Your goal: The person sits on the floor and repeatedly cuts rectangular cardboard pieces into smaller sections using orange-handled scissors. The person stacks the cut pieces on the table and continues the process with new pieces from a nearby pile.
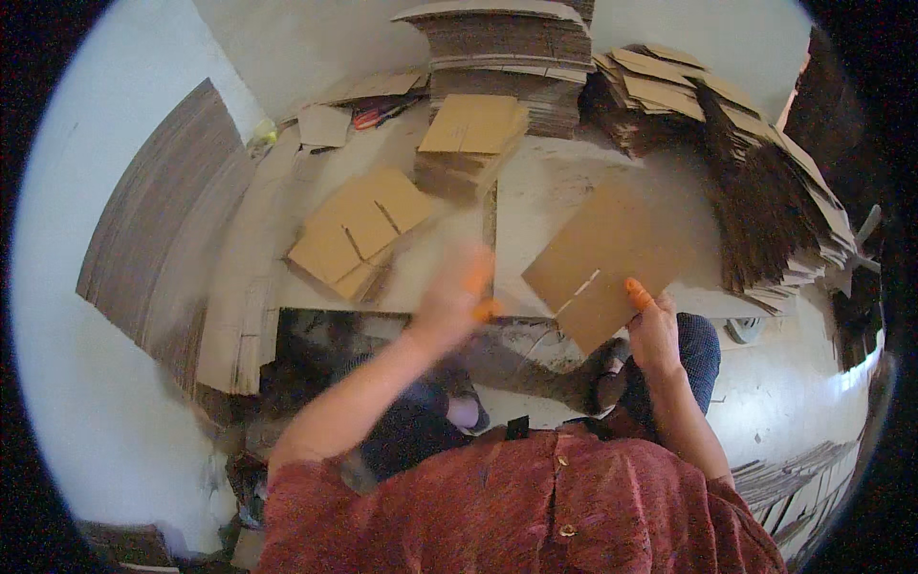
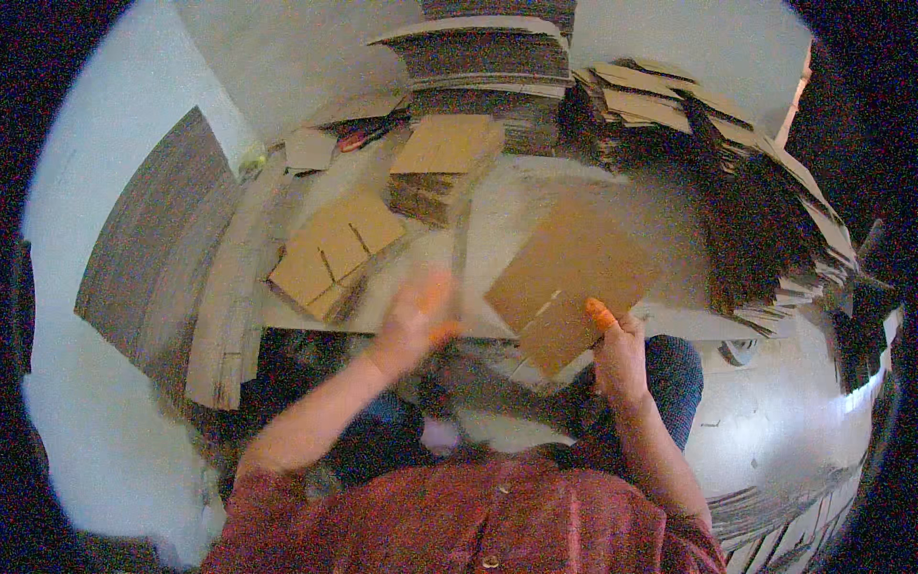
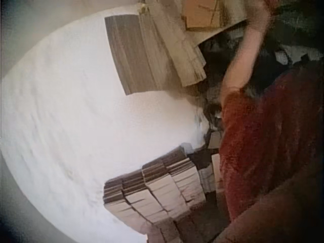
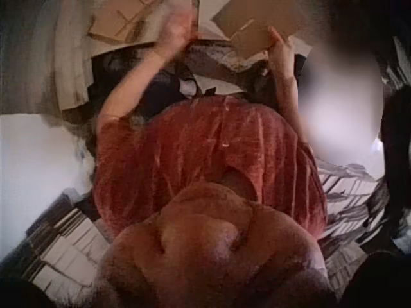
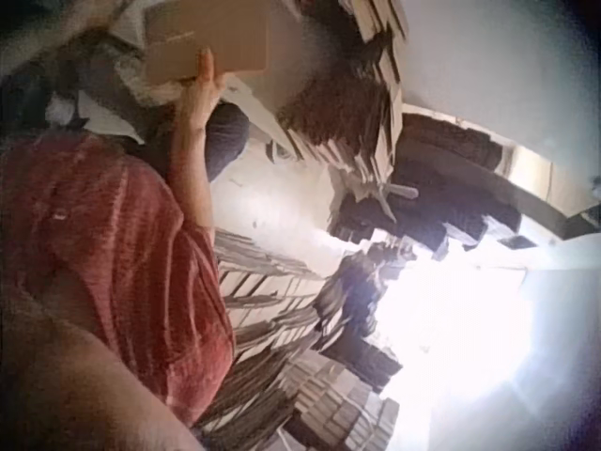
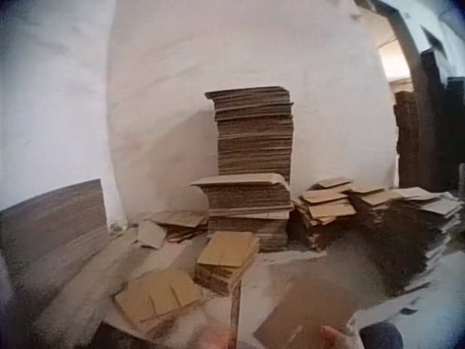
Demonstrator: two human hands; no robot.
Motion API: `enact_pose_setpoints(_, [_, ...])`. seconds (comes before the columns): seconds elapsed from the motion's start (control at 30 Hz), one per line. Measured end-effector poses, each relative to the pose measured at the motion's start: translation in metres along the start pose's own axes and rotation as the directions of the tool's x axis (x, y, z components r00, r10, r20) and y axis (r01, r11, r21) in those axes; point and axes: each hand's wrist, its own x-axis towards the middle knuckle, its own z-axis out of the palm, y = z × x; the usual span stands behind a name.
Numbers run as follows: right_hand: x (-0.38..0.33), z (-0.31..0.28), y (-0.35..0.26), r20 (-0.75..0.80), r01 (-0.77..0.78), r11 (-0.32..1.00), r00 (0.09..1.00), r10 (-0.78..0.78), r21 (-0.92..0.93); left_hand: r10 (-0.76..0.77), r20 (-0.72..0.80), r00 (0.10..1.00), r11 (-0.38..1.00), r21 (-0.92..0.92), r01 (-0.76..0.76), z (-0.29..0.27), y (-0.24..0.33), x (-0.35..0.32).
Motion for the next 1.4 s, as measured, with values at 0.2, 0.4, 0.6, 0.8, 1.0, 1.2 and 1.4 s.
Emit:
enact_pose_setpoints(0.2, [-0.008, -0.019, 0.011, 0.179, 0.267, 0.772, 0.964, -0.199, -0.577, -0.52, -0.151, 0.841, 0.542, 0.702, 0.462, -0.037, -0.134, -0.038])
enact_pose_setpoints(0.4, [-0.005, -0.036, 0.027, 0.167, 0.298, 0.657, 0.952, -0.256, -0.693, -0.724, 0.056, 0.687, 0.671, 0.283, 0.685, -0.043, -0.153, -0.02])
enact_pose_setpoints(0.6, [-0.031, 0.001, -0.01, 0.213, 0.374, 0.906, 0.919, -0.332, -0.2, -0.498, 0.08, 0.864, 0.85, 0.245, 0.467, -0.076, -0.099, 0.033])
enact_pose_setpoints(0.8, [-0.031, 0.027, -0.04, 0.255, 0.547, 0.806, 0.832, -0.493, -0.227, -0.453, 0.433, 0.779, 0.722, -0.335, 0.605, -0.079, 0.015, 0.081])
enact_pose_setpoints(1.0, [0.003, -0.01, -0.017, 0.272, 0.473, 0.619, 0.878, -0.395, -0.627, -0.095, 0.429, 0.898, 0.711, -0.602, 0.363, -0.072, 0.088, 0.107])
enact_pose_setpoints(1.2, [0.015, -0.027, -0.001, 0.229, 0.375, 0.453, 0.91, -0.345, -0.809, -0.216, 0.445, 0.869, 0.66, -0.589, 0.466, -0.05, 0.068, 0.125])
enact_pose_setpoints(1.4, [0.05, -0.058, 0.019, 0.13, 0.408, 0.571, 0.876, -0.464, -0.712, -0.216, -0.006, 0.976, 0.97, 0.111, 0.215, 0.012, -0.053, 0.148])
